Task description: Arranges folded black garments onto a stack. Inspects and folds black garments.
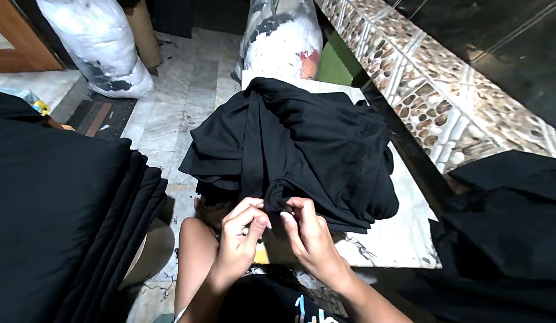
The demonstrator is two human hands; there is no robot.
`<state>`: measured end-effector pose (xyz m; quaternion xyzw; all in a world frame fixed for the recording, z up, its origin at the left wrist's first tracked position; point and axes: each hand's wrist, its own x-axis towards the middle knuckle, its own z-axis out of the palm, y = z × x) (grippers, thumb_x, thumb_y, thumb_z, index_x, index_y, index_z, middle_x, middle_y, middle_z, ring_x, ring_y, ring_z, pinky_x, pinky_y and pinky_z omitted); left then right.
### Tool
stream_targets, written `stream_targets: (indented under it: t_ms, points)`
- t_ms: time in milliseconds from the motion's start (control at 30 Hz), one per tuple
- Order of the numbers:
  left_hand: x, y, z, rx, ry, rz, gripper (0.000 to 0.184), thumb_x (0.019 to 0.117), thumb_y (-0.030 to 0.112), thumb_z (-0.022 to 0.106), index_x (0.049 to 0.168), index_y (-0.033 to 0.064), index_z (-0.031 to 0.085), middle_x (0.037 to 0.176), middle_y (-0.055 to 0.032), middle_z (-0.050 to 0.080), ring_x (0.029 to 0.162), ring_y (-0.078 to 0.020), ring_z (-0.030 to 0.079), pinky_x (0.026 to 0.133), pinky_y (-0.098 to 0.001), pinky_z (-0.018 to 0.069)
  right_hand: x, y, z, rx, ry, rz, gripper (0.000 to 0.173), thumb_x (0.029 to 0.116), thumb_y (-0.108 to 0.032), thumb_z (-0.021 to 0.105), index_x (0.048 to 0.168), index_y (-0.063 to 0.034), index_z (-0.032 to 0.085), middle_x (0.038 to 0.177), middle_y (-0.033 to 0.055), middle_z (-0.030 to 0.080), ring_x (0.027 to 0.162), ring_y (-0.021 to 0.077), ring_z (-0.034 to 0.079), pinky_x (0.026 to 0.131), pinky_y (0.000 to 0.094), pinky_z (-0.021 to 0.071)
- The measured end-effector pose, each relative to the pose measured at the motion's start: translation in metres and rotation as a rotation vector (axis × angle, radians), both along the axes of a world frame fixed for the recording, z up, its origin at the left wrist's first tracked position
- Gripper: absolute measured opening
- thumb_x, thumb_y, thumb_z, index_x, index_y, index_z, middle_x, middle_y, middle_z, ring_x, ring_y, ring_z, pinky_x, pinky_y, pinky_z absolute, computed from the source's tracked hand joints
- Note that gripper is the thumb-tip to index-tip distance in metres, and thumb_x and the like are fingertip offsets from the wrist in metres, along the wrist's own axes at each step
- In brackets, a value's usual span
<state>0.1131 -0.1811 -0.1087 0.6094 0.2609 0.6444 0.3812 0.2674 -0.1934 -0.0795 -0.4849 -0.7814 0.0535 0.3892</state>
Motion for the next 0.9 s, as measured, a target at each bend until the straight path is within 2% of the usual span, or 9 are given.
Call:
stream_targets:
  t_ms: [100,167,200,267,333,400,567,700,900]
  points:
    - [-0.002,0.001,-0.002,-0.108,-0.029,0.037,0.049,0.1044,0.048,0.047,0.105,0.0007,0.062,0.1,0.0068,0.068,0.1,0.0062,0.062,0.09,-0.0165,0.0521,-0.002,0.008,0.002,0.073,0.121,0.013,0.028,0.1025,-0.02,0.058,0.11,0.0059,0.053,0.085,0.0097,0.061,0.069,0.0022,0.057,0.065,0.0117,0.0481]
    - [0.002,0.005,-0.003,-0.235,0.03,0.116,0.042,0.0979,0.03,0.065,0.117,-0.0074,0.061,0.095,0.003,0.068,0.089,0.0052,0.063,0.081,-0.015,0.053,-0.004,0.018,0.005,0.097,0.138,0.039,0.029,0.1014,-0.022,0.062,0.108,0.0056,0.054,0.11,0.0181,0.06,0.08,0.0046,0.06,0.071,0.0117,0.0496]
    - [0.004,0.006,-0.004,-0.271,0.113,0.155,0.036,0.0953,0.02,0.067,0.116,-0.009,0.065,0.093,-0.0013,0.068,0.086,0.0029,0.062,0.08,-0.0148,0.0514,-0.004,0.022,0.006,0.09,0.104,0.037,0.029,0.1011,-0.022,0.062,0.107,0.0059,0.057,0.117,0.0216,0.062,0.079,0.0078,0.064,0.069,0.0154,0.0524]
    - [0.004,0.002,-0.005,-0.182,0.32,0.271,0.022,0.0955,0.013,0.063,0.102,-0.005,0.075,0.086,-0.0068,0.068,0.081,-0.0026,0.062,0.078,-0.0153,0.0505,0.0,0.026,0.008,0.063,0.009,0.014,0.031,0.1009,-0.022,0.06,0.111,0.0069,0.063,0.099,0.0177,0.07,0.073,0.0132,0.067,0.066,0.0226,0.0548]
    - [-0.002,-0.008,-0.003,0.012,0.457,0.405,0.023,0.0967,0.015,0.062,0.092,0.0002,0.078,0.074,-0.0072,0.064,0.073,-0.009,0.06,0.072,-0.0179,0.0485,0.012,0.023,0.012,0.041,-0.066,-0.007,0.033,0.1023,-0.023,0.056,0.113,0.0069,0.062,0.084,0.0113,0.067,0.069,0.0115,0.063,0.067,0.0205,0.0526]
    - [-0.007,-0.015,-0.007,0.133,0.497,0.466,0.027,0.0984,0.018,0.059,0.083,0.0032,0.076,0.067,-0.0057,0.058,0.069,-0.0108,0.055,0.068,-0.0175,0.0443,0.026,0.015,0.013,0.029,-0.137,0.01,0.034,0.1024,-0.025,0.055,0.112,0.0065,0.063,0.085,0.0126,0.068,0.072,0.0133,0.064,0.07,0.0206,0.0528]
    - [-0.009,-0.009,-0.01,0.171,0.427,0.394,0.026,0.0968,0.015,0.057,0.081,0.0008,0.073,0.07,-0.0073,0.06,0.074,-0.01,0.057,0.072,-0.0152,0.0453,0.039,0.007,0.012,0.014,-0.345,0.15,0.027,0.1013,-0.023,0.056,0.108,0.001,0.066,0.097,0.016,0.067,0.083,0.0239,0.068,0.073,0.0285,0.057]
    - [0.002,-0.008,-0.007,0.221,0.387,0.37,0.024,0.0961,0.013,0.058,0.08,0.002,0.072,0.071,-0.0068,0.06,0.074,-0.0102,0.058,0.071,-0.015,0.0459,0.036,0.004,0.015,-0.015,-0.382,0.148,0.028,0.1005,-0.023,0.057,0.11,0.0017,0.066,0.101,0.0177,0.068,0.081,0.0251,0.07,0.068,0.0296,0.058]
    - [-0.001,-0.008,-0.009,0.27,0.408,0.365,0.024,0.0962,0.013,0.057,0.079,0.0027,0.07,0.069,-0.006,0.057,0.072,-0.011,0.055,0.069,-0.0159,0.0442,0.034,0.009,0.008,0.031,-0.333,0.153,0.021,0.0999,-0.013,0.057,0.105,0.0017,0.071,0.092,0.0162,0.071,0.076,0.0238,0.071,0.066,0.0286,0.0578]
